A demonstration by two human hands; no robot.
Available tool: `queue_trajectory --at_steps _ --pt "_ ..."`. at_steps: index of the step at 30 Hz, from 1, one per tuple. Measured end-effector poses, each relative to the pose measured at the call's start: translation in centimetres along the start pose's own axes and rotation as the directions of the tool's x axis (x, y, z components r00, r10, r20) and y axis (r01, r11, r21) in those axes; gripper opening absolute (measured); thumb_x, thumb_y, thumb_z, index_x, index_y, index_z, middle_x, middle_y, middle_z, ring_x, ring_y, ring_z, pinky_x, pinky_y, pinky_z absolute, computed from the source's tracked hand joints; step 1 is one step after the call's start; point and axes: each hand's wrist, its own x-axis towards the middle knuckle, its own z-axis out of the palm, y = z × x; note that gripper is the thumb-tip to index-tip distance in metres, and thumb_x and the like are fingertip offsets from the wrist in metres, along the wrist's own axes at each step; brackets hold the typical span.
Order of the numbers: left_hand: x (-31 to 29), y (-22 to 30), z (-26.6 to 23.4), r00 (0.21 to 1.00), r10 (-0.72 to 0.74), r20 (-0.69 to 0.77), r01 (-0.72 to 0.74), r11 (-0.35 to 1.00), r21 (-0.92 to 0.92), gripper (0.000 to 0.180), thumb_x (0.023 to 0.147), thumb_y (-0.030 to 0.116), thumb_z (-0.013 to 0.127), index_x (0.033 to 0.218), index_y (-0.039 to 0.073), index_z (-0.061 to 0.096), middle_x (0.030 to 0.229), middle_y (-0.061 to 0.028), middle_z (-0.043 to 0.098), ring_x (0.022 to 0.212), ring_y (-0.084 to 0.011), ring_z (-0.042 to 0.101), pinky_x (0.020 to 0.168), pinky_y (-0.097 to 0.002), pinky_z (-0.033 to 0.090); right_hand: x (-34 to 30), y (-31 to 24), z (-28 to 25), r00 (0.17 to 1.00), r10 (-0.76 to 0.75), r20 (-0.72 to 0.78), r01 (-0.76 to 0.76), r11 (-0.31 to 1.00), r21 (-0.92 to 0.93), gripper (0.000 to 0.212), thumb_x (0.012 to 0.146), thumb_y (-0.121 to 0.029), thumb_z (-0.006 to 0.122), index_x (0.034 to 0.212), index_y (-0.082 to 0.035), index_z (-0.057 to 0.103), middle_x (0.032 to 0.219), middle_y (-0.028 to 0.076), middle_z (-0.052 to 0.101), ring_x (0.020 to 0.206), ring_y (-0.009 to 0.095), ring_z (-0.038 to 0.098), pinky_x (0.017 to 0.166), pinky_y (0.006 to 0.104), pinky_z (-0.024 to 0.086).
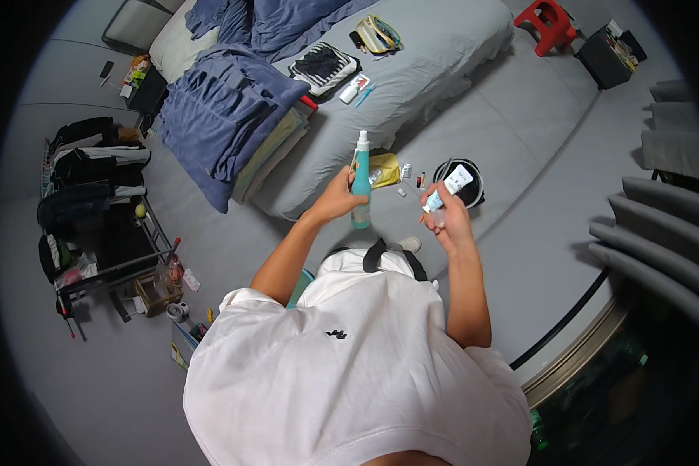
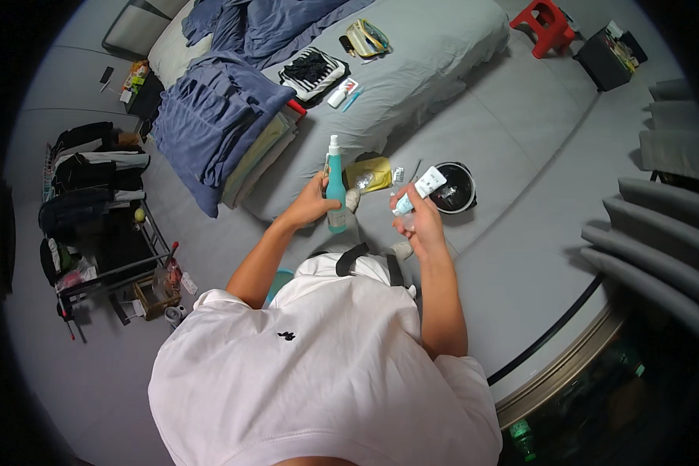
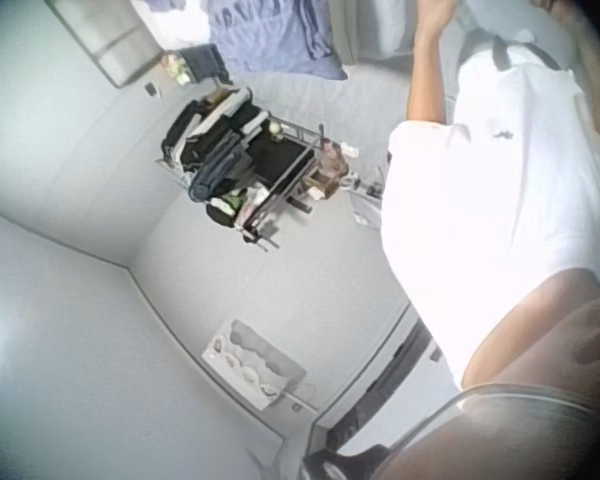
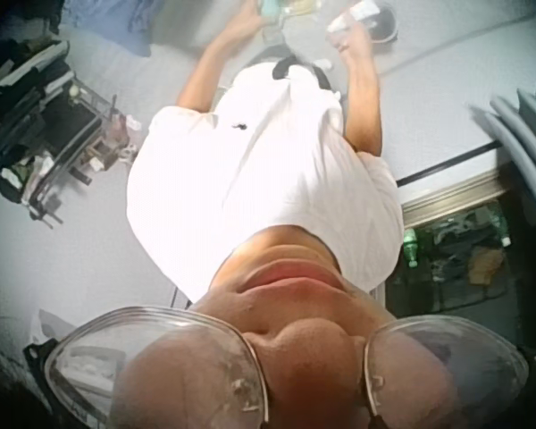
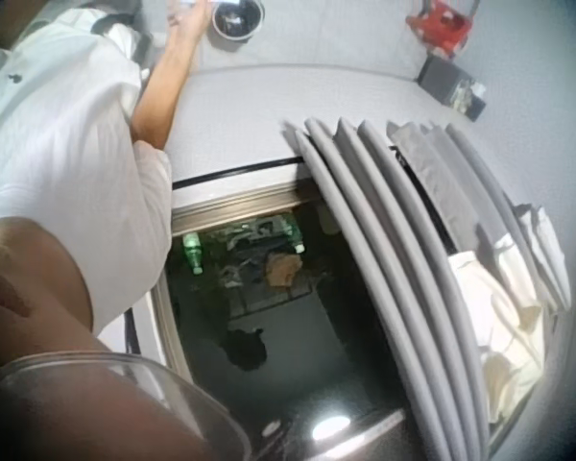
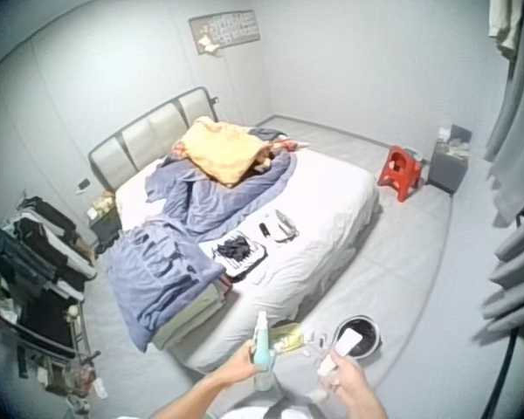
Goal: The person clears various items from a window sill, including medication, tubes, and a small pouch, placing them on a nearby bed. They then use a cloth to wipe the interior surfaces of the window frame and the glass pane.
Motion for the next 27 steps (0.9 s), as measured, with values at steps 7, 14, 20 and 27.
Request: queue_trajectory --at_steps 7,14,20,27 --pt "9.5 -2.5 -7.3 0.996 -0.094 0.004 0.094 0.990 -0.110 0.058 0.071 0.005 0.074 0.123 -0.001 0.048 0.104 -0.0062 0.057 0.097 -0.0155 0.057 0.087 -0.0299 0.048 7.6 2.2 6.0 0.983 0.137 -0.124 -0.149 0.984 -0.092 0.023 0.099 -0.034 0.056 0.097 -0.012 0.060 0.081 0.002 0.063 0.047 0.010 0.049 0.039 0.0219 0.030" --pt "27.6 -8.3 -13.0 0.971 -0.134 -0.198 0.165 0.974 0.154 0.063 0.066 0.022 0.082 0.113 -0.003 0.048 0.101 -0.0152 0.061 0.094 -0.0256 0.062 0.084 -0.0367 0.050 17.0 9.3 5.5 0.881 0.280 -0.380 -0.337 0.937 -0.089 0.028 0.090 -0.030 0.066 0.105 -0.007 0.059 0.085 0.005 0.064 0.052 0.011 0.056 0.040 0.0233 0.036" --pt "45.5 -9.0 -18.9 0.927 -0.108 -0.359 0.178 0.970 0.167 0.075 0.063 0.034 0.082 0.115 -0.006 0.046 0.107 -0.0262 0.064 0.097 -0.0382 0.066 0.087 -0.0401 0.053 24.0 12.4 6.3 0.781 0.339 -0.525 -0.407 0.913 -0.015 0.031 0.088 -0.030 0.068 0.106 -0.006 0.059 0.086 0.005 0.063 0.053 0.013 0.056 0.042 0.0241 0.041" --pt "50.0 -5.6 -23.5 0.861 -0.240 -0.448 0.229 0.970 -0.079 0.067 0.086 0.051 0.052 0.112 -0.010 0.058 0.112 -0.0310 0.063 0.104 -0.0384 0.062 0.098 -0.0412 0.044 28.6 12.5 8.1 0.777 0.366 -0.513 -0.464 0.883 -0.074 0.025 0.085 -0.030 0.068 0.094 -0.008 0.061 0.075 0.005 0.059 0.049 0.014 0.053 0.041 0.0251 0.041"
